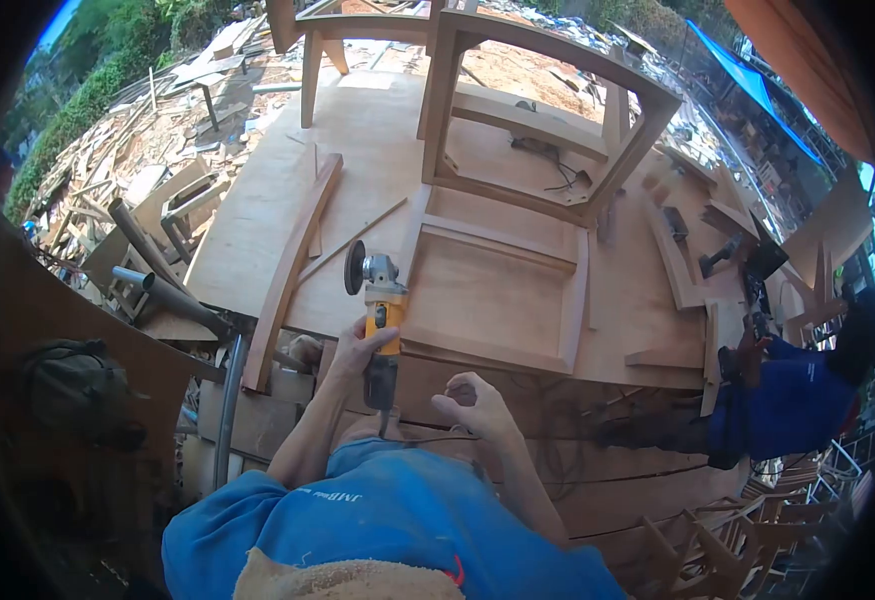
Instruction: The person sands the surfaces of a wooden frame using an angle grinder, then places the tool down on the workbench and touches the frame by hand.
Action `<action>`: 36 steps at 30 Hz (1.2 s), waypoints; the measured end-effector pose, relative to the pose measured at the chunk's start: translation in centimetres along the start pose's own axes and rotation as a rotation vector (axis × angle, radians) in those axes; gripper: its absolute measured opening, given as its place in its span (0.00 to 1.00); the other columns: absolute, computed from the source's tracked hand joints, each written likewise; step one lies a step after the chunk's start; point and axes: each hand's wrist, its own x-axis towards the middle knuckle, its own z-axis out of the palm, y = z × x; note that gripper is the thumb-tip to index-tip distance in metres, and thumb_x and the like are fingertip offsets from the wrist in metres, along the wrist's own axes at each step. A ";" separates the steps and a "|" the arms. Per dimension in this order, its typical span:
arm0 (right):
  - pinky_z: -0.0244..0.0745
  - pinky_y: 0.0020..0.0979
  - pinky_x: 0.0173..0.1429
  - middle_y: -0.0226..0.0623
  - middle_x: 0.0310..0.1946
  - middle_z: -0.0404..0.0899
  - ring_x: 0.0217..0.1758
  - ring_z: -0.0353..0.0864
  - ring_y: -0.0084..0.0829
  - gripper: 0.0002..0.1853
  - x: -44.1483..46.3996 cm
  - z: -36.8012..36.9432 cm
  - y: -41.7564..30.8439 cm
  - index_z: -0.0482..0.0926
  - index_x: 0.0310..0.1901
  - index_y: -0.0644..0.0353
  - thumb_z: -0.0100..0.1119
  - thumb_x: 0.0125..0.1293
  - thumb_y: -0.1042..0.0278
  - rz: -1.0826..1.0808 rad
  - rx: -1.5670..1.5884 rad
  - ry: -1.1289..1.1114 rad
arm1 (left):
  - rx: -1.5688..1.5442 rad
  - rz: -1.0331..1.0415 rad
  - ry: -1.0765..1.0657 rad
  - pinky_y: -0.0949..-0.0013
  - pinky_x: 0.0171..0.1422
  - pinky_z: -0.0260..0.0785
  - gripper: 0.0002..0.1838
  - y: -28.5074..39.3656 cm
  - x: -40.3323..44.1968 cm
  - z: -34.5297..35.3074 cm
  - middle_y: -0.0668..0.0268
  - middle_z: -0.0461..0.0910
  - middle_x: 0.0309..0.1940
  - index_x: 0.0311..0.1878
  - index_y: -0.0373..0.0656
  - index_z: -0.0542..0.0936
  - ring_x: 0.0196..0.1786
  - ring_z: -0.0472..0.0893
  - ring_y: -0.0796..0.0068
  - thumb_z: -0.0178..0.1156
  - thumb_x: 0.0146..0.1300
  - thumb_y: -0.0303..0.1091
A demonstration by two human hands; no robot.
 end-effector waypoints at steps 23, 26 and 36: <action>0.85 0.38 0.62 0.45 0.49 0.89 0.54 0.90 0.34 0.29 -4.4 3.8 2.0 0.82 0.55 0.66 0.81 0.66 0.51 0.281 -0.071 0.306 | 0.911 0.060 0.454 0.47 0.58 0.79 0.30 -5.4 14.5 -16.1 0.43 0.87 0.47 0.52 0.34 0.81 0.52 0.87 0.41 0.76 0.49 0.43; 0.85 0.37 0.61 0.44 0.48 0.89 0.53 0.90 0.34 0.29 -4.2 3.4 3.8 0.82 0.56 0.66 0.80 0.66 0.51 0.264 -0.156 0.322 | 0.981 0.124 0.474 0.46 0.60 0.78 0.31 -4.3 14.4 -14.5 0.42 0.87 0.48 0.54 0.34 0.80 0.54 0.86 0.40 0.74 0.49 0.44; 0.86 0.38 0.61 0.47 0.48 0.90 0.55 0.91 0.38 0.30 -4.7 2.8 4.3 0.82 0.56 0.65 0.80 0.64 0.49 0.255 -0.091 0.320 | 1.049 0.125 0.487 0.45 0.63 0.76 0.34 -3.2 13.6 -13.0 0.43 0.86 0.50 0.56 0.34 0.80 0.58 0.85 0.41 0.76 0.49 0.45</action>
